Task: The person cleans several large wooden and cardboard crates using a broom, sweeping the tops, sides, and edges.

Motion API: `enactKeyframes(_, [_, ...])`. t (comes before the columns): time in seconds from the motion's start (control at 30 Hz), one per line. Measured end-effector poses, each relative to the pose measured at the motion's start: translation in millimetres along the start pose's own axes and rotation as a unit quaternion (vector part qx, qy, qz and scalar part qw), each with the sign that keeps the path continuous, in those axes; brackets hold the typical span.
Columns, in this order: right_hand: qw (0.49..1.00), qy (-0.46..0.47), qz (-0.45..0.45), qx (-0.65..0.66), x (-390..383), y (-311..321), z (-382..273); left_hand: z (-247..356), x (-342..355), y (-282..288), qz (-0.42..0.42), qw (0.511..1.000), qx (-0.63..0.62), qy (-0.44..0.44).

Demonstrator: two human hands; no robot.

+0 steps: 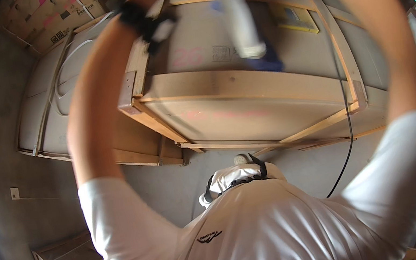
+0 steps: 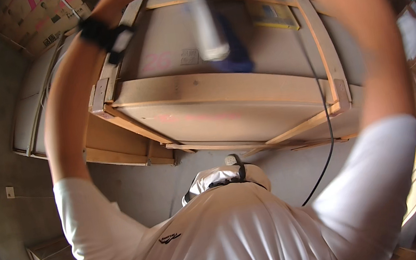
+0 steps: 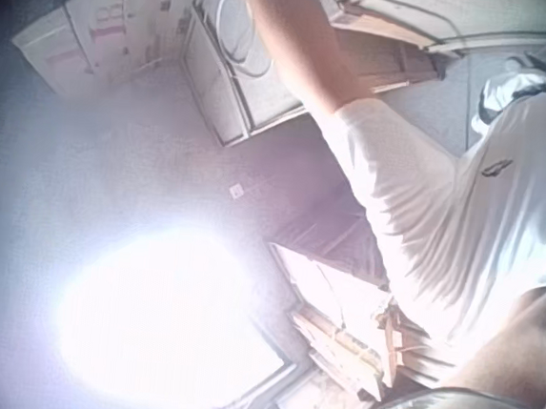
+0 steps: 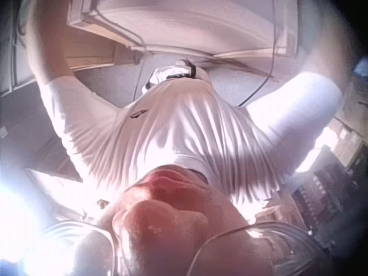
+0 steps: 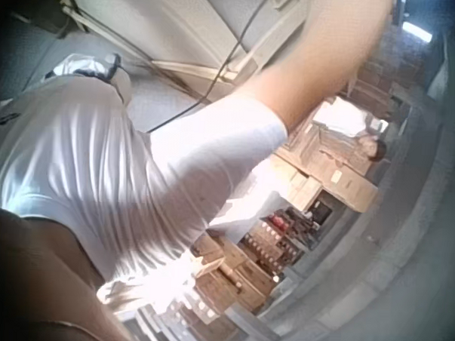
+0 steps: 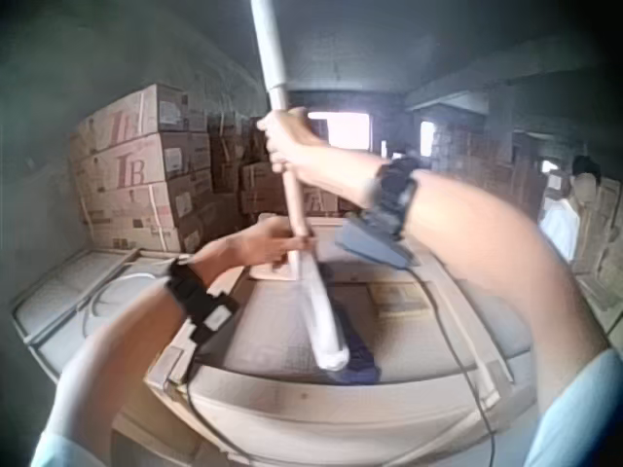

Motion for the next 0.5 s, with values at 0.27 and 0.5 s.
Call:
enactKeyframes(0.27, [0.924,-0.007,-0.057,0.379,48,-167,14,5,-196,261,0.173,0.928,0.307,0.121])
enactKeyframes(0.5, [0.939,0.025,0.052,0.340,55,-141,-2,-22,-131,168,0.138,0.931,0.291,0.173])
Point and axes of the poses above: each hand's wrist, its own x-axis towards the middle knuckle, its own y-axis out of the back of the hand, z = x × y, the point moved 4 cm from there along x, towards the middle knuckle, and after that the axes turned 3 degrees about -x, right-handed, at the moved point
